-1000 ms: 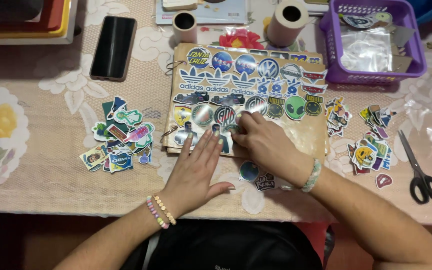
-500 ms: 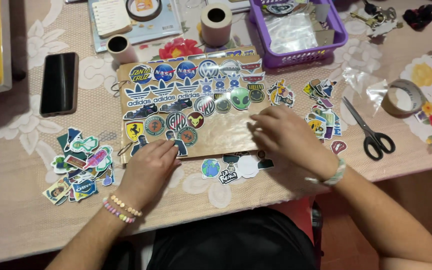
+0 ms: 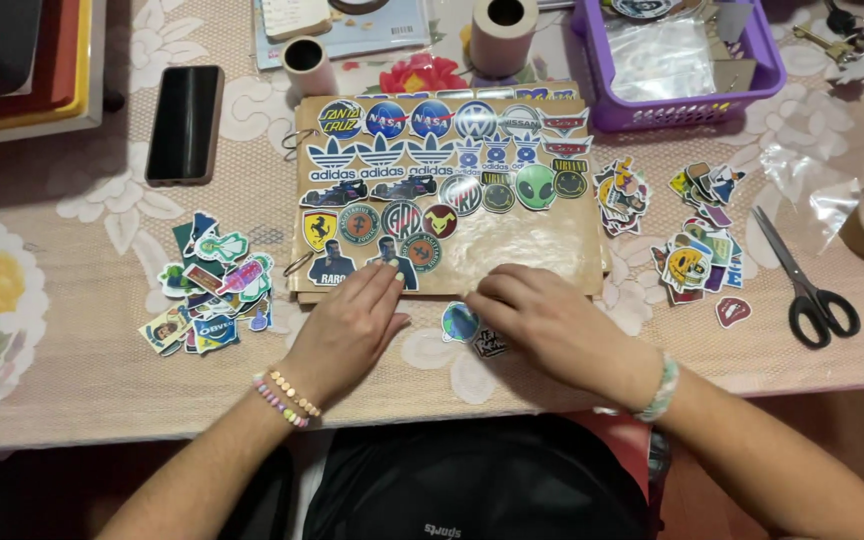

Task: Sorting through a variety of stickers and preparing them for packaging using tape and scissors

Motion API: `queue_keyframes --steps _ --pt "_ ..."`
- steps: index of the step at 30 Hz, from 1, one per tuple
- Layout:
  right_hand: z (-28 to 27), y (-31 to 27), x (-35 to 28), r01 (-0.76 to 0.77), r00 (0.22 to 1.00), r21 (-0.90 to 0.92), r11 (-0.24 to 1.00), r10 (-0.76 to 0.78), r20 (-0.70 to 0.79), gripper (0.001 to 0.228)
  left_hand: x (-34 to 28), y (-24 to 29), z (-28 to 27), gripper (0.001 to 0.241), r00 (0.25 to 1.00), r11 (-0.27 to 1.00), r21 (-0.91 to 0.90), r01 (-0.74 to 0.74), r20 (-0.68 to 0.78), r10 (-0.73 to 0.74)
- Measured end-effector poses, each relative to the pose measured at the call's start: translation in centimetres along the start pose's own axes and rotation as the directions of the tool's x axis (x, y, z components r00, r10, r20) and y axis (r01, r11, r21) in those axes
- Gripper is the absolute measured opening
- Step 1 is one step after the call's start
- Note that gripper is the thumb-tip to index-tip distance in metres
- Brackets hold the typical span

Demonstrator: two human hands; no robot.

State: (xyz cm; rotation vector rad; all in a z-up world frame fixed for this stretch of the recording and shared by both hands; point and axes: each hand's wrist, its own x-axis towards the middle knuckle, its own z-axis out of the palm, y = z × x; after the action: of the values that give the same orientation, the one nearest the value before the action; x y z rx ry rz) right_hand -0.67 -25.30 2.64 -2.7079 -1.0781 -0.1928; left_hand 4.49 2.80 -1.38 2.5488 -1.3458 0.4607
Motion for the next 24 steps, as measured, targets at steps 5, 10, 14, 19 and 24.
queue_keyframes --steps 5,10,14,19,24 --pt "2.4 -1.4 2.5 0.137 0.990 -0.071 0.988 -0.136 0.022 0.030 0.2 0.1 -0.2 0.044 0.997 1.000 0.010 0.001 0.076 -0.001" --pt "0.7 -1.8 2.9 0.143 0.985 -0.069 0.987 -0.135 0.108 0.031 0.6 -0.1 0.2 0.045 0.993 0.997 0.057 -0.049 0.107 0.043" --pt "-1.7 -1.0 1.1 -0.126 0.983 0.320 0.939 0.161 -0.085 0.020 0.8 -0.6 0.8 0.045 0.991 0.994 0.069 -0.080 0.116 0.071" --pt "-5.9 2.6 -2.2 -0.317 0.873 0.497 0.808 0.454 -0.180 0.014 6.3 -2.8 -2.1 0.034 0.974 0.977 -0.212 0.004 0.222 0.044" --pt "-7.1 5.9 -5.3 -0.395 0.512 0.884 0.249 0.859 -0.013 0.020 16.8 -2.7 -1.1 0.025 0.932 0.473 -0.804 0.360 0.284 -0.227"
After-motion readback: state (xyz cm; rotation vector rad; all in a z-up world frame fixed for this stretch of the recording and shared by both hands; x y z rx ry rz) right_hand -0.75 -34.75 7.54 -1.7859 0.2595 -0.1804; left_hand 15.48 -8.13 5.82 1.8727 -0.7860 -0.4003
